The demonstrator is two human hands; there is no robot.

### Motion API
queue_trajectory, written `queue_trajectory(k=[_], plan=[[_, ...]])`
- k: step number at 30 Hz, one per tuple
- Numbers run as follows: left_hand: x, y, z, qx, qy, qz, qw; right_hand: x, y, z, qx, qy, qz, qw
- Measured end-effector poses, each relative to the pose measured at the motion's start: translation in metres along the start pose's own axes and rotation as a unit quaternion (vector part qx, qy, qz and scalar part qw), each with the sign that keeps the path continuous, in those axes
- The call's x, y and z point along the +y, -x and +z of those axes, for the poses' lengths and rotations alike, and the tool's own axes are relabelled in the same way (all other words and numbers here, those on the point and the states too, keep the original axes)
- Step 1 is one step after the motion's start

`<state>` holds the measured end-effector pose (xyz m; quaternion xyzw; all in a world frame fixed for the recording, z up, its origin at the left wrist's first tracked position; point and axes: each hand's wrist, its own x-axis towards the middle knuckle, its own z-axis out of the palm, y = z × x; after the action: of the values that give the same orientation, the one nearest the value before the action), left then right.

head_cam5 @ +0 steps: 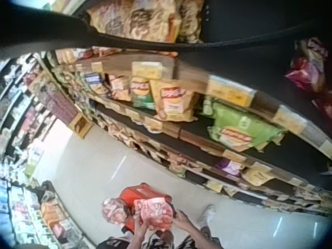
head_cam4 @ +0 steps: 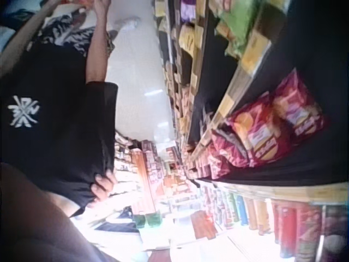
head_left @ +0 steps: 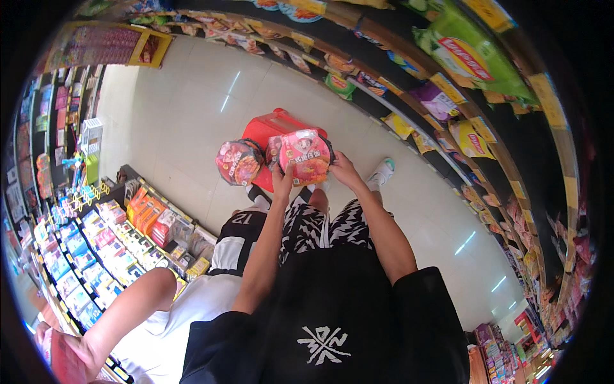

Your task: The person places several packaged food containers onto a retail shelf, arranging them behind bags of snacks.

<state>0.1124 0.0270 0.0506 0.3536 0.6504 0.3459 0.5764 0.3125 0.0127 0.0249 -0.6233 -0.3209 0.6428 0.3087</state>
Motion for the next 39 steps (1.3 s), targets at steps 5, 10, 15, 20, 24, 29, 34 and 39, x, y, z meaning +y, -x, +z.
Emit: queue_trajectory(k=[5,10,15,20,24,29,34,39], plan=[[-0.039,-0.028,-0.042,0.101,-0.102,-0.002,0.990,0.004,-0.026,0.061,-0.019,-0.051,0.075,0.996],[-0.044,-0.040,-0.047,0.047,-0.262,0.089,0.960,0.027,-0.053,0.084,0.027,0.036,-0.028,0.999],[-0.058,-0.021,-0.034,0.065,-0.388,0.126,0.911,-0.020,-0.031,0.085,-0.011,-0.041,0.046,0.998],[-0.052,-0.009,-0.025,0.055,-0.436,0.186,0.879,-0.007,-0.033,0.068,-0.083,-0.052,0.101,0.990],[-0.060,-0.012,-0.030,0.006,-0.380,0.135,0.915,-0.031,-0.008,0.054,-0.063,-0.068,0.077,0.993],[-0.030,-0.010,-0.004,-0.033,-0.417,0.172,0.892,0.026,0.000,-0.003,0.075,0.000,0.038,0.996],[0.009,-0.002,0.067,-0.193,-0.342,0.197,0.899,0.023,0.062,-0.100,0.198,-0.064,-0.085,0.974],[0.061,0.040,0.178,-0.314,-0.275,0.258,0.871,0.011,0.139,-0.200,0.366,-0.087,-0.227,0.898]])
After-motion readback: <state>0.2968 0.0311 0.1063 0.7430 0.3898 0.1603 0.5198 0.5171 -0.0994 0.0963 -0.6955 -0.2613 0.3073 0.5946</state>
